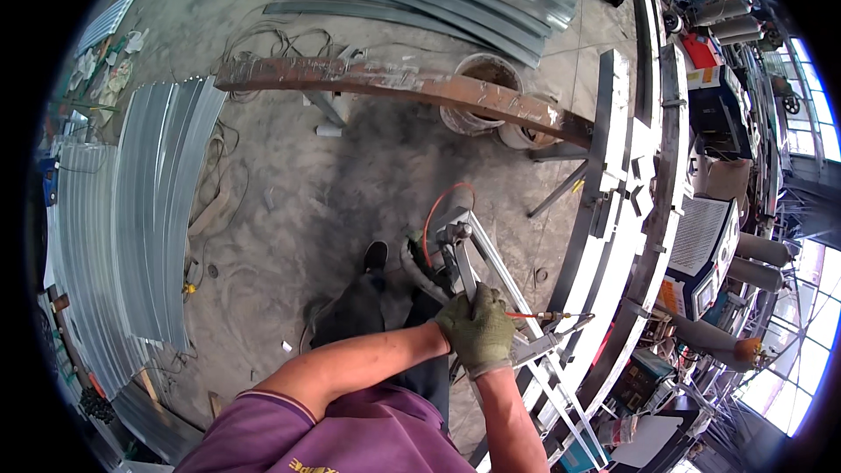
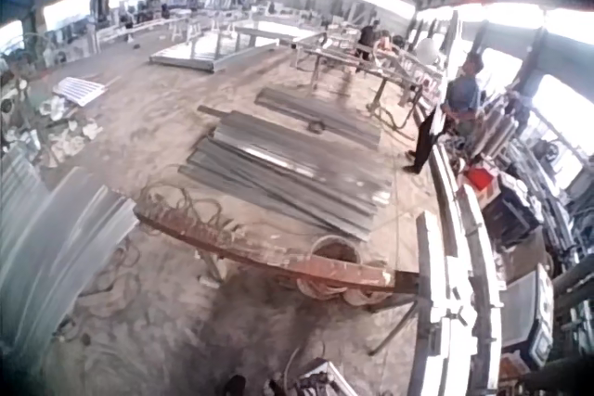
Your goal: The person welds a rectangular metal frame using a handheld welding torch, repeatedly repositioning the frame and striking the torch to create welds at the corners. The person also uses a hammer to tap the frame into alignment between welds.
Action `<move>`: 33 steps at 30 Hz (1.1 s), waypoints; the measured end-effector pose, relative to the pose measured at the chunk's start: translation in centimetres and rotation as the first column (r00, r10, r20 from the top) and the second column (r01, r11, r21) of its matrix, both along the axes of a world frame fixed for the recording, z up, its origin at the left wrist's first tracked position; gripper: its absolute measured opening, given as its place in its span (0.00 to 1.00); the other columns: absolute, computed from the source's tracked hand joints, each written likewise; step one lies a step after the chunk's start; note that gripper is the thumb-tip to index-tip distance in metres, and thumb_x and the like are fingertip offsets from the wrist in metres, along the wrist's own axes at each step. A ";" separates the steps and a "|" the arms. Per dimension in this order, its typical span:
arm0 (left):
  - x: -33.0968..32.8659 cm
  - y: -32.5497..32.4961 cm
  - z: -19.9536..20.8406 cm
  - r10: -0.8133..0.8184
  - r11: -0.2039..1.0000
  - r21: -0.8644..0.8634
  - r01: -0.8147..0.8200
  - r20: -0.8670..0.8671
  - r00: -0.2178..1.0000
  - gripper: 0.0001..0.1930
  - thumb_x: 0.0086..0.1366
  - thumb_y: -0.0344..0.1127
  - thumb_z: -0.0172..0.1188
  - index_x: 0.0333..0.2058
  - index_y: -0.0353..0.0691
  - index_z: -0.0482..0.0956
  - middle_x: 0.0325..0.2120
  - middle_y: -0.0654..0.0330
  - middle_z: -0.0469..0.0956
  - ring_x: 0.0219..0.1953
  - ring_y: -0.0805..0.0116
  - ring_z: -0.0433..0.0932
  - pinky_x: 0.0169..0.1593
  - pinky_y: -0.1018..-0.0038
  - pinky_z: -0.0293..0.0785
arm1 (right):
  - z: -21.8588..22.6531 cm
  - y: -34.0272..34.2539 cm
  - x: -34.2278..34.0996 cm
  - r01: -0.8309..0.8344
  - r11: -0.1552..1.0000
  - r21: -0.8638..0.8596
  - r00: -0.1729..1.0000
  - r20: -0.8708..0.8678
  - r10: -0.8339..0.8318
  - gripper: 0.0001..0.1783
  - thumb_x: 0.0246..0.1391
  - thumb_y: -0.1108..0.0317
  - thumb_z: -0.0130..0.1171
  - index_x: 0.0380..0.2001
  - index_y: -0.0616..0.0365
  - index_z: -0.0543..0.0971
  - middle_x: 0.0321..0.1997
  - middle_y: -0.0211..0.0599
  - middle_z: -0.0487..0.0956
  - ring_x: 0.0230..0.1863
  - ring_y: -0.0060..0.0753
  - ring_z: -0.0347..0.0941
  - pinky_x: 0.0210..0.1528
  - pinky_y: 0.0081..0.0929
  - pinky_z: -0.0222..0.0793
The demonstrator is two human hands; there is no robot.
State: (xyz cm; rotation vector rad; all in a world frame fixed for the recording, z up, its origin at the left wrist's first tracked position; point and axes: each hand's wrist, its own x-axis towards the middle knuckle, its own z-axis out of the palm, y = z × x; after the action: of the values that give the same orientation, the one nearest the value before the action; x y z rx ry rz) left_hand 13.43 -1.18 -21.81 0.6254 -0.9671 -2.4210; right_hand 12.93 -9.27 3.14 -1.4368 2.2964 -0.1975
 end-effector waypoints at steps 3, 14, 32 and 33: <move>0.4 0.0 0.7 0.162 0.958 0.253 -0.132 -0.102 0.981 0.16 0.80 0.36 0.45 0.55 0.40 0.79 0.51 0.51 0.83 0.56 0.54 0.82 0.64 0.61 0.77 | 1.2 -1.3 1.6 0.010 0.999 -0.042 0.996 0.088 -0.006 0.11 0.65 0.64 0.64 0.43 0.61 0.81 0.31 0.56 0.82 0.33 0.64 0.79 0.35 0.51 0.73; 5.0 -9.6 14.0 0.138 0.208 -0.727 0.655 0.685 0.716 0.25 0.63 0.39 0.64 0.59 0.46 0.74 0.57 0.54 0.74 0.43 0.49 0.87 0.49 0.52 0.81 | 8.1 8.2 -11.6 0.558 0.712 -0.425 0.829 0.253 -0.499 0.20 0.61 0.66 0.73 0.53 0.64 0.83 0.32 0.42 0.84 0.30 0.30 0.80 0.35 0.34 0.76; 5.0 -8.6 12.1 0.119 0.325 -0.583 0.745 0.807 0.579 0.38 0.59 0.42 0.70 0.69 0.71 0.73 0.65 0.52 0.71 0.62 0.43 0.77 0.60 0.49 0.79 | -20.7 16.3 -41.6 0.776 0.613 -0.149 0.565 -0.266 -0.781 0.10 0.56 0.71 0.58 0.40 0.55 0.83 0.37 0.48 0.84 0.43 0.60 0.82 0.47 0.54 0.77; 4.2 -8.8 12.2 0.126 0.322 -0.616 0.719 0.781 0.612 0.38 0.59 0.42 0.70 0.70 0.69 0.72 0.65 0.51 0.71 0.62 0.43 0.77 0.60 0.49 0.79 | -22.9 16.7 -43.0 0.708 0.664 -0.241 0.582 -0.335 -0.741 0.12 0.54 0.73 0.57 0.41 0.54 0.84 0.37 0.47 0.84 0.43 0.60 0.82 0.47 0.53 0.77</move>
State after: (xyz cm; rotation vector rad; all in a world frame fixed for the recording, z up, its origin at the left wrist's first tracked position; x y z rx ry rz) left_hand 17.64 -10.01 -9.63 0.9832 -2.7747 -1.2708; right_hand -30.12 7.44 -19.72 -0.4680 3.1650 -0.2428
